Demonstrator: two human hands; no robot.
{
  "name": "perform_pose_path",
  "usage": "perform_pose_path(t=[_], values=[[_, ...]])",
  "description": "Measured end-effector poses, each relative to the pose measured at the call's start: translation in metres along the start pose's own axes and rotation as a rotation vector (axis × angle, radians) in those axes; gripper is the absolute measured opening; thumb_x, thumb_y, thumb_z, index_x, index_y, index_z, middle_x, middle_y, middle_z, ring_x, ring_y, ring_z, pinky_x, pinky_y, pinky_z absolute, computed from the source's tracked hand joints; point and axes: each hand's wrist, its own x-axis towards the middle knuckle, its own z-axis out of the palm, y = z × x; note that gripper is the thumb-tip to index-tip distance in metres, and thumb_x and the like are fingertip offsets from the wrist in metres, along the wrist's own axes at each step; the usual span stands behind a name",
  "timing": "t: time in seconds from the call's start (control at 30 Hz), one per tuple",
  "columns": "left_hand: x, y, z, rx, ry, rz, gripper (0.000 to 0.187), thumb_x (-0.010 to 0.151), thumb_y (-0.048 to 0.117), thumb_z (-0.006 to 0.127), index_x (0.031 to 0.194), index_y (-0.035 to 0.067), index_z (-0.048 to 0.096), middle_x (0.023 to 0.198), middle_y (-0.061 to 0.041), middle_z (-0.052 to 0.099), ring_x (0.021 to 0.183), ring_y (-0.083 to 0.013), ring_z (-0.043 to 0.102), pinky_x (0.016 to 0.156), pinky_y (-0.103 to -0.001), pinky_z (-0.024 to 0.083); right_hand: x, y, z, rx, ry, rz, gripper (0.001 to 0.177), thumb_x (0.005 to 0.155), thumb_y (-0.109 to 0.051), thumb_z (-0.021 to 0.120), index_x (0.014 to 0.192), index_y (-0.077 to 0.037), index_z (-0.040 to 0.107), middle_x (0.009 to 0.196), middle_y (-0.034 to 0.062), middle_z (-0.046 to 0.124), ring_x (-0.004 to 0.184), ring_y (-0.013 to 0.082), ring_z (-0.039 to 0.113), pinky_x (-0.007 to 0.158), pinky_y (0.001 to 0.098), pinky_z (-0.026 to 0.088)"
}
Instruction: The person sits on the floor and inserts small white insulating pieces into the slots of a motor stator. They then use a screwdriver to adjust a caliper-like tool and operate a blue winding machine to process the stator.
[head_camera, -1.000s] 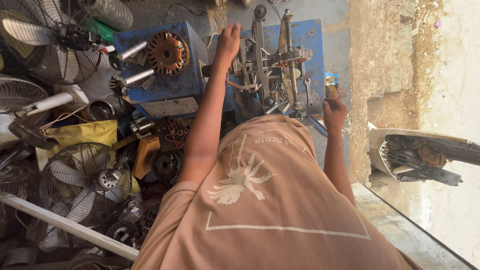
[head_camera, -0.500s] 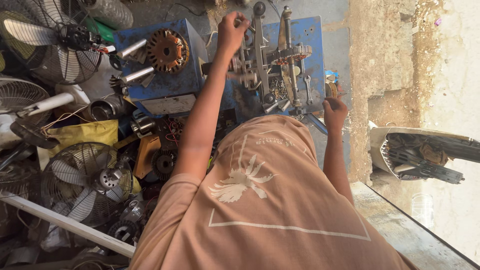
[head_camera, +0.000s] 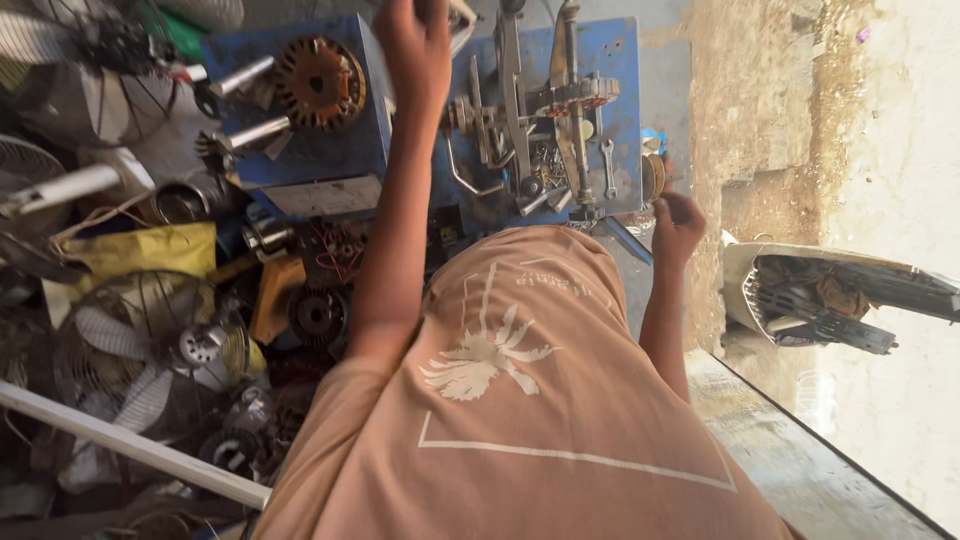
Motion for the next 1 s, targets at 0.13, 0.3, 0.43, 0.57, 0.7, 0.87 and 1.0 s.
perform_pose_path(t=[0.13,0.3,0.43,0.57,0.7,0.87,1.0], values=[[-0.044,0.108,-0.108,-0.035,-0.175,-0.229,0.013,0.11,0.013,0.061,0.102,0.004,0.06,0.094,-0.009,0.064,0.083,-0.021,0.063,0.073,-0.035,0.049,-0.019,-0.121,0.025,-0.009,-0.129,-0.162,0.014,0.098,0.0,0.073,0.112,0.001,0.073,0.104,0.0093,0.074,0.094,0.0175,0.073,0.079,0.0289,0.06],[-0.15,0.118,-0.146,-0.017,-0.316,-0.704,0.01,0.102,0.012,0.067,0.1,0.002,0.066,0.087,-0.007,0.067,0.075,-0.0168,0.063,0.067,-0.032,0.05,-0.036,-0.235,0.117,-0.548,-0.692,-0.73,0.054,0.08,-0.026,0.086,0.127,-0.005,0.072,0.161,0.0248,0.035,0.149,0.0482,0.028,0.119,0.06,0.027],[-0.223,0.078,-0.145,-0.044,-0.371,-0.913,0.011,0.095,0.011,0.072,0.095,0.001,0.068,0.077,-0.005,0.066,0.068,-0.0138,0.06,0.065,-0.03,0.048,-0.015,-0.233,0.183,-0.983,-0.763,-0.813,0.025,0.075,-0.021,0.078,0.094,-0.005,0.076,0.17,0.0256,0.017,0.155,0.0505,0.006,0.115,0.0759,0.005],[-0.249,0.078,-0.149,-0.139,-0.302,-1.064,0.009,0.094,0.01,0.071,0.095,0.002,0.068,0.076,-0.003,0.065,0.069,-0.011,0.058,0.063,-0.028,0.047,-0.023,-0.209,0.188,-1.058,-0.717,-0.95,0.013,0.081,-0.014,0.074,0.069,-0.009,0.073,0.174,0.0247,0.019,0.159,0.0495,0.005,0.119,0.0751,0.004],[-0.239,0.1,-0.162,-0.237,-0.27,-0.958,0.008,0.098,0.009,0.069,0.101,0.002,0.066,0.088,-0.003,0.063,0.077,-0.0111,0.057,0.071,-0.027,0.048,-0.042,-0.201,0.161,-0.999,-0.881,-0.927,0.011,0.088,-0.015,0.07,0.08,-0.009,0.076,0.173,0.02,0.027,0.161,0.0471,0.007,0.122,0.0734,0.005],[-0.216,0.137,-0.183,-0.264,-0.277,-0.735,0.006,0.1,0.005,0.068,0.103,0.001,0.065,0.1,-0.007,0.062,0.09,-0.0171,0.061,0.081,-0.03,0.049,-0.073,-0.212,0.132,-0.759,-1.023,-0.94,0.019,0.089,-0.02,0.068,0.102,-0.015,0.08,0.148,0.0185,0.048,0.153,0.0438,0.019,0.114,0.0804,0.001],[-0.205,0.16,-0.189,-0.271,-0.46,-0.671,0.02,0.09,0.009,0.074,0.105,0.002,0.063,0.106,-0.011,0.062,0.101,-0.029,0.065,0.09,-0.039,0.052,-0.106,-0.22,0.114,-0.712,-1.113,-0.852,0.021,0.083,-0.019,0.068,0.101,-0.015,0.077,0.129,0.015,0.059,0.135,0.0392,0.043,0.106,0.0672,0.026]])
